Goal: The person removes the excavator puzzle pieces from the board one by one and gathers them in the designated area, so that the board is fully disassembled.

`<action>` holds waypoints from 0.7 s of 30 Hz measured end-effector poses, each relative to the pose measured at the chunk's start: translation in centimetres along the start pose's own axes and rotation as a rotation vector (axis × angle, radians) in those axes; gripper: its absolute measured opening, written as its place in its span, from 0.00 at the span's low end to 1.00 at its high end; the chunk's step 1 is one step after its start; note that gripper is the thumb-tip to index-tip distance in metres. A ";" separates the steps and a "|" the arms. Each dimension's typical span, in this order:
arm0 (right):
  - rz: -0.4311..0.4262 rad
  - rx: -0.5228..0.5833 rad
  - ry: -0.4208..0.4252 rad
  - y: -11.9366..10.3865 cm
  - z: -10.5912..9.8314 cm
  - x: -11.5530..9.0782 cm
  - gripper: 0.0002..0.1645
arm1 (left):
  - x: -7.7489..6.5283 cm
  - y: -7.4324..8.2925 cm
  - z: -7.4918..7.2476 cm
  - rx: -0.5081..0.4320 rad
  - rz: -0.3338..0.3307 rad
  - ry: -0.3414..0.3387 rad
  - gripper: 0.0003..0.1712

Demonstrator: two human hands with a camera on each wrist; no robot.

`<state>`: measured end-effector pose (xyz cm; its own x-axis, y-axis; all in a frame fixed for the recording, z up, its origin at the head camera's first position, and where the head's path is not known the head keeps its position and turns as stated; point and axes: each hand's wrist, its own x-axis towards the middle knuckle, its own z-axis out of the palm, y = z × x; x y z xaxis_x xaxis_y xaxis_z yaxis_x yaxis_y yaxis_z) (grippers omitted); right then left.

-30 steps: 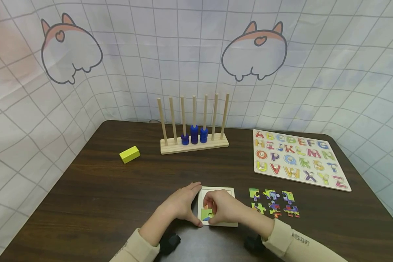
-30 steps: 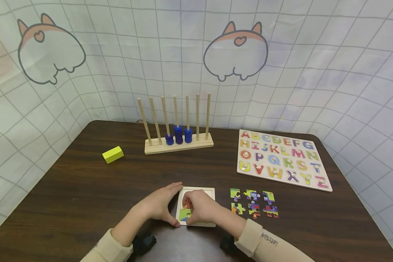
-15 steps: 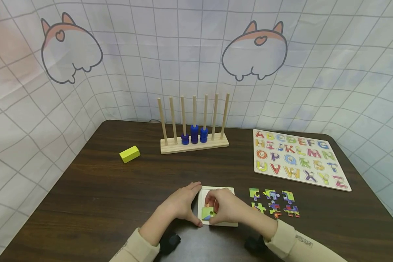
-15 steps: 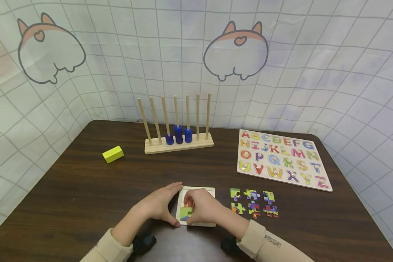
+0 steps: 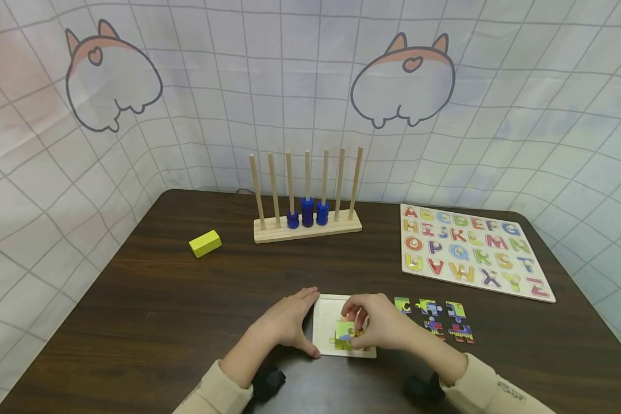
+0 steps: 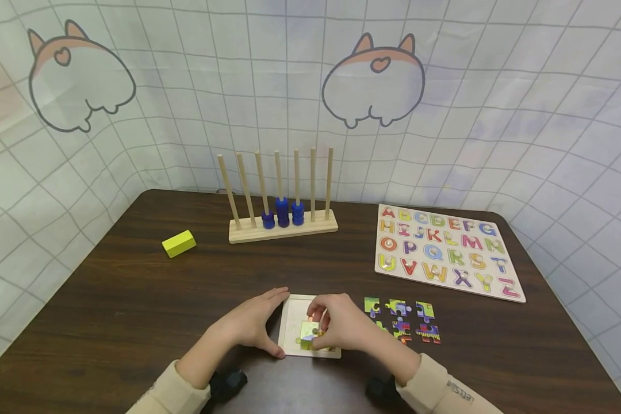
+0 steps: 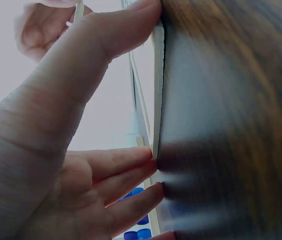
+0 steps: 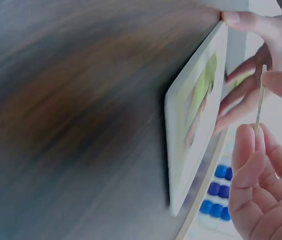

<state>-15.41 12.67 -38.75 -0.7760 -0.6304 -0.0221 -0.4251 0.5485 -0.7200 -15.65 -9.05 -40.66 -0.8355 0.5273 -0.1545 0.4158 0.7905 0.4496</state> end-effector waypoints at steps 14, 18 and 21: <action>0.032 -0.042 0.078 3.0 -2.7 -4.5 0.18 | -0.1 0.0 0.0 0.012 0.015 0.006 0.60; 0.041 -0.047 0.085 3.8 -3.2 -5.8 0.19 | 0.0 -0.1 0.1 0.011 0.010 0.002 0.61; 0.050 -0.062 0.092 4.4 -3.4 -6.7 0.19 | 0.0 -0.1 0.0 0.011 0.009 0.003 0.61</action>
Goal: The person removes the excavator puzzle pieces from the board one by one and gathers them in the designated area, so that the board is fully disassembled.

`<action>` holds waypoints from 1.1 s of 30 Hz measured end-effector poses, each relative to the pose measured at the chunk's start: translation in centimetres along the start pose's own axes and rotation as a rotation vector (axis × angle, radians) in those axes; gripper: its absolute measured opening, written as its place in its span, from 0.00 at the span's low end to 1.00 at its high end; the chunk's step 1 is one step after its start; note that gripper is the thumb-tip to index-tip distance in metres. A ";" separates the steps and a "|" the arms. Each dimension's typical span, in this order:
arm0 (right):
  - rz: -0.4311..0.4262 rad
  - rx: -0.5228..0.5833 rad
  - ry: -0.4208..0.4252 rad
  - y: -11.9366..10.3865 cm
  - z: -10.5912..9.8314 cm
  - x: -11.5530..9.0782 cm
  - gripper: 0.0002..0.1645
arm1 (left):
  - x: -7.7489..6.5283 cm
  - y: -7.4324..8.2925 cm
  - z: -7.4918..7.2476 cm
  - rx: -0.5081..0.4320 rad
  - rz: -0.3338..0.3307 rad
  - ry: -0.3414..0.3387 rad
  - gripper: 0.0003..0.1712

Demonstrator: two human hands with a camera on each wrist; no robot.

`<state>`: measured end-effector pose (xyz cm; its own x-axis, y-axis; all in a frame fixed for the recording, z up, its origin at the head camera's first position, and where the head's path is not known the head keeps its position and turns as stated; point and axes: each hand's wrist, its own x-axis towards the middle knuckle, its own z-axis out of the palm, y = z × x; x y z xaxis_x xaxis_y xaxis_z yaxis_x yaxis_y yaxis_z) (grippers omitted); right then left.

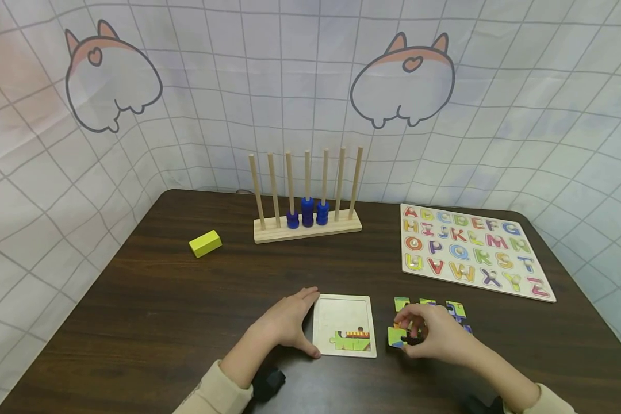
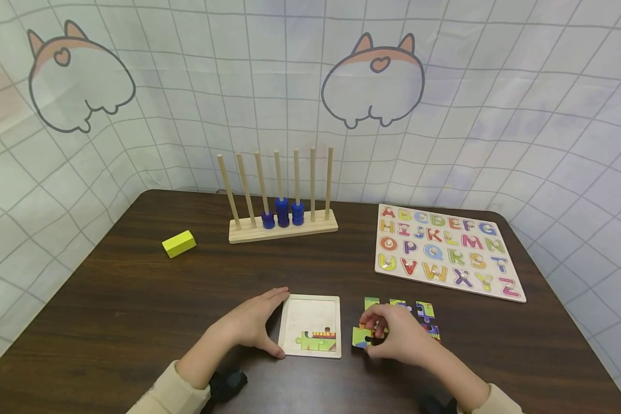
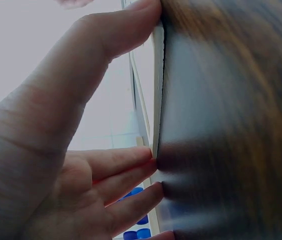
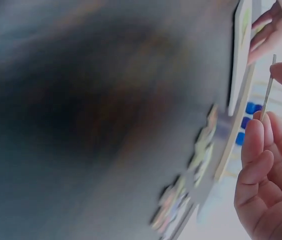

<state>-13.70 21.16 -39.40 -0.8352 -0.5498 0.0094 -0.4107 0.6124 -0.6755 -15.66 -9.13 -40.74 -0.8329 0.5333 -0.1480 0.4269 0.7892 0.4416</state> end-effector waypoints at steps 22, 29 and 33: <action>0.030 -0.044 -0.039 2.1 0.0 -2.9 0.18 | 0.1 0.0 0.0 0.009 0.001 -0.001 0.61; 0.001 -0.080 -0.032 2.2 0.4 -2.7 0.18 | 0.0 0.0 0.0 0.005 -0.004 -0.004 0.61; 0.006 -0.088 -0.037 2.2 0.5 -2.7 0.18 | 0.0 0.0 0.0 0.004 -0.005 -0.003 0.61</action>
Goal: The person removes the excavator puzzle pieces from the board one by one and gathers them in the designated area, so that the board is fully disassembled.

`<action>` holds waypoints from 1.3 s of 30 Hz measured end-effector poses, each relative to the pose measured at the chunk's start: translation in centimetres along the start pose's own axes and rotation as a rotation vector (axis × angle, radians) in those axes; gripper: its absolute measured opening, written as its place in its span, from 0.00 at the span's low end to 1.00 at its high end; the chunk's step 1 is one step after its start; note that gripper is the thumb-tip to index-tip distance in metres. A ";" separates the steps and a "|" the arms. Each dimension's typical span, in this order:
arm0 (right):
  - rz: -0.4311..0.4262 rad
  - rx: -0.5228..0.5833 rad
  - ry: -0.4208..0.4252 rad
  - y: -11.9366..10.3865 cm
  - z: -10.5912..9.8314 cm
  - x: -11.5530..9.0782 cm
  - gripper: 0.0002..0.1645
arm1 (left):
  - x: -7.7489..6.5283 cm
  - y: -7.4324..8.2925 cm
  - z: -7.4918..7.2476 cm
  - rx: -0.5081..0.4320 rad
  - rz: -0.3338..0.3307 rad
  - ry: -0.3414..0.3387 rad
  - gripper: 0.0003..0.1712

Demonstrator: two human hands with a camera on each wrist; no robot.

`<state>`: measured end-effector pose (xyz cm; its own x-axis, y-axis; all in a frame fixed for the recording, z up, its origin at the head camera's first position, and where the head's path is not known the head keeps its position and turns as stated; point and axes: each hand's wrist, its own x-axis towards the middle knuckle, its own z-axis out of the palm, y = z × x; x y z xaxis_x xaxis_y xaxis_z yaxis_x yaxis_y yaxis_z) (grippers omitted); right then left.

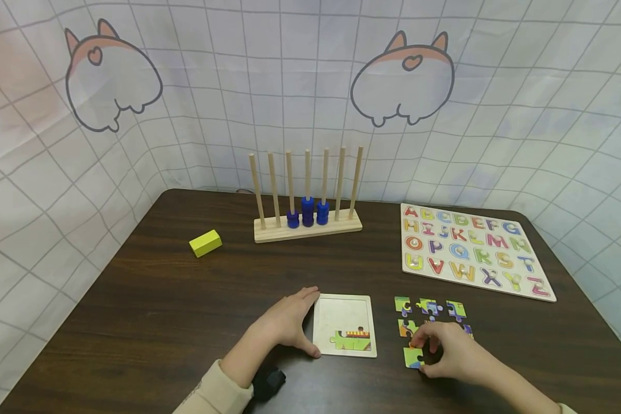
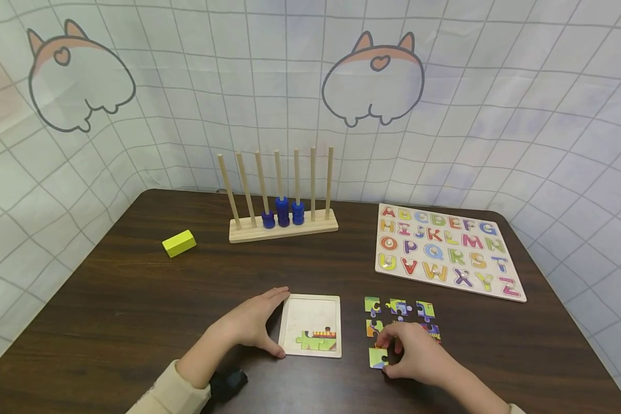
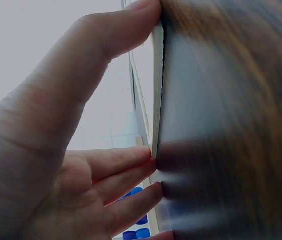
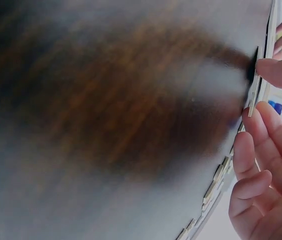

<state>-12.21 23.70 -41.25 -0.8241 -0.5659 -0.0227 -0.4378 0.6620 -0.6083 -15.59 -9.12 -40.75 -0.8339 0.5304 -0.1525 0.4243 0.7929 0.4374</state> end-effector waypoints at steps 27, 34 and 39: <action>-0.070 0.080 0.077 -2.5 0.6 1.8 0.16 | 0.1 -0.2 0.2 0.002 0.004 -0.001 0.61; -0.075 0.108 0.047 -3.9 1.2 3.1 0.15 | 0.0 -0.1 0.0 -0.001 0.002 -0.006 0.61; -0.057 0.110 0.020 -4.9 1.7 4.3 0.16 | 0.0 -0.1 0.1 -0.002 0.002 -0.007 0.61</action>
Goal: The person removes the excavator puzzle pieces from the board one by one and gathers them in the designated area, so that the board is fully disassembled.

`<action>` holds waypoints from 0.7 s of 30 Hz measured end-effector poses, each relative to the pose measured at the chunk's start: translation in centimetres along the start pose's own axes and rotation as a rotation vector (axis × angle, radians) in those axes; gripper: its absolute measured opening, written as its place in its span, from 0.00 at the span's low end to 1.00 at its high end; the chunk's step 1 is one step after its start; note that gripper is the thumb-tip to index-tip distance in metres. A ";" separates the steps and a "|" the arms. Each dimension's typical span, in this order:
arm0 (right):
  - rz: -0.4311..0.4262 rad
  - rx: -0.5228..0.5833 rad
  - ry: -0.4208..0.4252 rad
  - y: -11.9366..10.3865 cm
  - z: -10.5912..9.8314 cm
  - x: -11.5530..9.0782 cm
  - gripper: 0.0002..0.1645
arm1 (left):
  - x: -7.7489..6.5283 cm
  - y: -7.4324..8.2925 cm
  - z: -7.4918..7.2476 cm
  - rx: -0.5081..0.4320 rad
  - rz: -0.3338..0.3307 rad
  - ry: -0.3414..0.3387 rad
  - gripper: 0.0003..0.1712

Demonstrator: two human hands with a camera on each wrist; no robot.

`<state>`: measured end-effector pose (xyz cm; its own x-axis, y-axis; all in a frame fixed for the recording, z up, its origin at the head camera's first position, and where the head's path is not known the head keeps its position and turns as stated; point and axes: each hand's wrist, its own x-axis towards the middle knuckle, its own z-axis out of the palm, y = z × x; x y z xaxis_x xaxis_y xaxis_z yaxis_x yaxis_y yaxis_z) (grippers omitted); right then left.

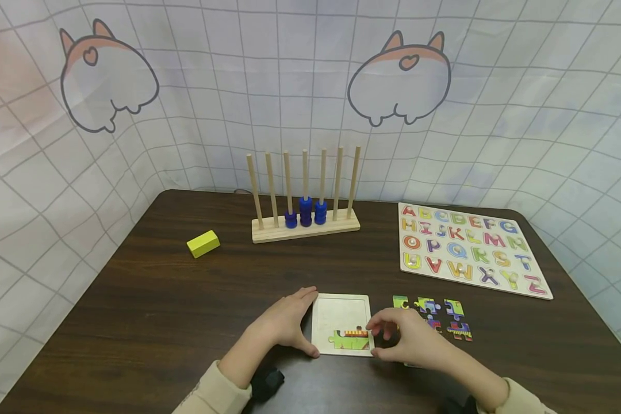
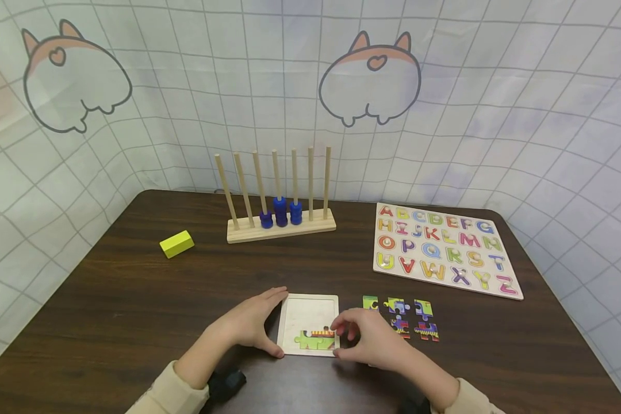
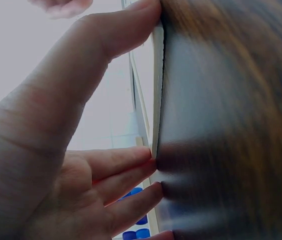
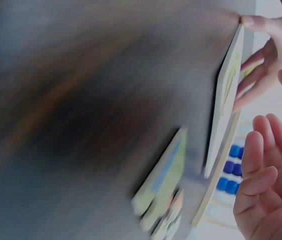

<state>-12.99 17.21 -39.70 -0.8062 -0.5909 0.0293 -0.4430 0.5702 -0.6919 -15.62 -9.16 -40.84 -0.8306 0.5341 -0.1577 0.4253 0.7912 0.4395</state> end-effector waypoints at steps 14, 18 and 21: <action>0.041 -0.008 -0.089 -1.4 1.6 2.8 0.17 | 0.2 0.0 0.1 -0.011 0.000 -0.002 0.61; 0.053 -0.029 -0.098 -1.5 1.8 3.2 0.17 | 0.2 -0.1 0.2 -0.010 -0.001 0.000 0.61; 0.042 -0.035 -0.100 -1.6 1.9 3.4 0.17 | 0.2 -0.2 0.2 -0.010 0.001 0.002 0.61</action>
<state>-14.30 13.16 -39.86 -0.7817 -0.6194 -0.0726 -0.4246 0.6139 -0.6655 -15.81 -9.14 -41.11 -0.8309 0.5343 -0.1557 0.4224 0.7876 0.4485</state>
